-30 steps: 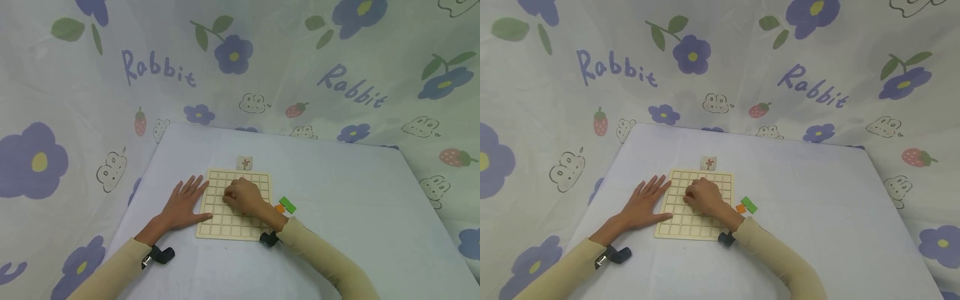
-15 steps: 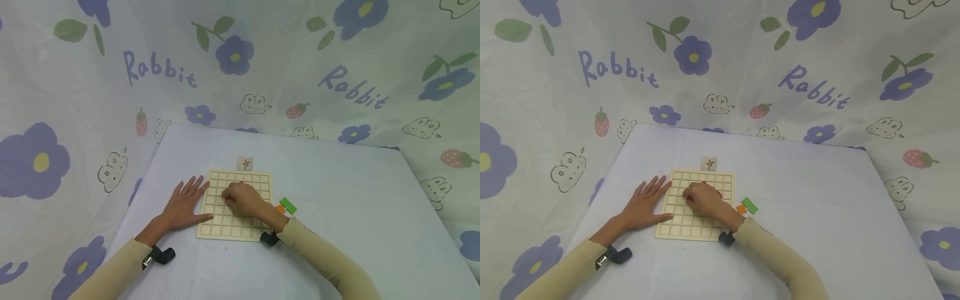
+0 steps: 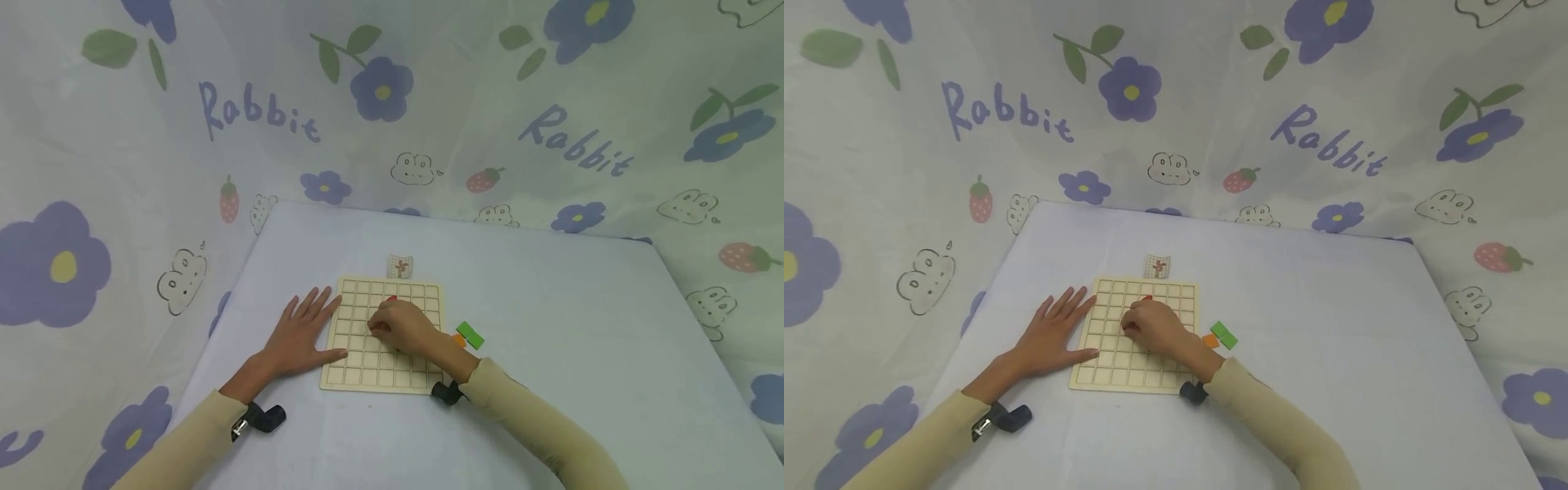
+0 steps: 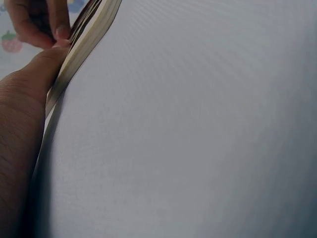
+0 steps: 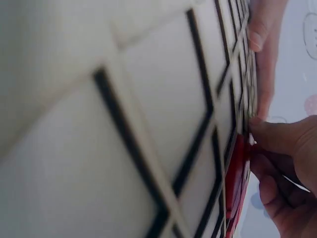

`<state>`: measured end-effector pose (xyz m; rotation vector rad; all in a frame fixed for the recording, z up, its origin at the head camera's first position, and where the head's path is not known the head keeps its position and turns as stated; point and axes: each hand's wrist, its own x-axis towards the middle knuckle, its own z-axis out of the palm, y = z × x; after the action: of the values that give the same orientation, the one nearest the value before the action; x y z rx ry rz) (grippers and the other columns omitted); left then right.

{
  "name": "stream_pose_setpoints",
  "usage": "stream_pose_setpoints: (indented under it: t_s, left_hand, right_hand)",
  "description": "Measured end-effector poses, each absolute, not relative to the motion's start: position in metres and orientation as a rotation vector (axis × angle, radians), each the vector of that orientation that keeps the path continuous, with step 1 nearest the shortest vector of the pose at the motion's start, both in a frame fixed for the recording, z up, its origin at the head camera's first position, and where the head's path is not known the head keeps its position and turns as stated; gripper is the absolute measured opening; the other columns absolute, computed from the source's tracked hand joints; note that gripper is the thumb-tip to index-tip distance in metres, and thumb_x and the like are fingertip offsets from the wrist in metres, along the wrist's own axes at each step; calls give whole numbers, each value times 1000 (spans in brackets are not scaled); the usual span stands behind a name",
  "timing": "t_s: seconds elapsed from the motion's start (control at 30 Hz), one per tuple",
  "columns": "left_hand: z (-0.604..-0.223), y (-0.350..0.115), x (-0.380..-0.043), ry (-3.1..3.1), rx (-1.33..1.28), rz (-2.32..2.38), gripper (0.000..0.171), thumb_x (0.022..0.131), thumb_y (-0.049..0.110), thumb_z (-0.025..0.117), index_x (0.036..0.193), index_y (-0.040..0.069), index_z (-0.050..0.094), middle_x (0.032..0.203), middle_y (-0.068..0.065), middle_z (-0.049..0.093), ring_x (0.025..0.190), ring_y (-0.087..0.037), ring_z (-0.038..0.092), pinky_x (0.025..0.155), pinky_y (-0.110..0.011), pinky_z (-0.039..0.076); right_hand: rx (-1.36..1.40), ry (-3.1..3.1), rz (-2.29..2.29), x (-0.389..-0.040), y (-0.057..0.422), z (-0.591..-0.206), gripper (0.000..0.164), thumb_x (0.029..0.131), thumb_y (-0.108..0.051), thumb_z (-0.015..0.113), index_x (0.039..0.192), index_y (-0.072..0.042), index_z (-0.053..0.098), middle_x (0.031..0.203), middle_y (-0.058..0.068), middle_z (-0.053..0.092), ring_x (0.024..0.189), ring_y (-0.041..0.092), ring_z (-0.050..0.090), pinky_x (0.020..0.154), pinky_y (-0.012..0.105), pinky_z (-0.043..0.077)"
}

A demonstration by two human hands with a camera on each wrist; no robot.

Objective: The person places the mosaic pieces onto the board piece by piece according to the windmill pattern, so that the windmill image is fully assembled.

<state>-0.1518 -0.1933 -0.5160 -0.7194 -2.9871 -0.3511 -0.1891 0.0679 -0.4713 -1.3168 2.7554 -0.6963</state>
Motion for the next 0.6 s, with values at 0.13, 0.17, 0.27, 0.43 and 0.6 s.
stream_pose_setpoints:
  t_s: [0.13, 0.17, 0.27, 0.43, 0.6]
  left_hand:
    - [-516, -195, -152, -2989, -719, -364, 107, 80, 84, 44, 159, 16, 19, 164, -10, 12, 149, -31, 6, 115, -57, 4]
    - [-516, -196, -151, -2993, -720, -368, 107, 80, 85, 44, 159, 16, 19, 164, -9, 12, 149, -31, 5, 115, -57, 4]
    - [-516, -195, -151, -3000, -720, -372, 108, 80, 85, 43, 159, 17, 18, 164, -9, 11, 149, -31, 5, 115, -57, 4]
    - [-516, -196, -152, -2997, -722, -364, 108, 80, 86, 42, 159, 17, 18, 164, -9, 11, 149, -31, 4, 115, -57, 3]
    - [-518, -196, -152, -2978, -726, -383, 107, 80, 85, 43, 159, 16, 20, 164, -9, 12, 149, -31, 5, 115, -57, 4]
  right_hand:
    - [-1391, 2786, -666, -187, 63, -471, 5, 86, -9, 77, 87, -13, 78, 82, -6, 67, 77, 7, 61, 69, 19, 50]
    - [-1395, 2810, -635, -186, 62, -471, 6, 86, -9, 77, 85, -15, 78, 80, -7, 66, 75, 6, 60, 67, 18, 50]
    - [-1361, 2893, -583, -182, 60, -470, 10, 84, -8, 77, 82, -18, 77, 75, -9, 62, 69, 5, 56, 58, 17, 48]
    - [-1223, 2954, -633, -179, 57, -473, 17, 84, -4, 70, 80, -19, 77, 72, -10, 57, 61, 2, 49, 49, 15, 41]
    - [-1162, 2946, -614, -177, 57, -473, 15, 87, -7, 68, 83, -19, 77, 76, -10, 59, 63, 2, 51, 51, 15, 42]
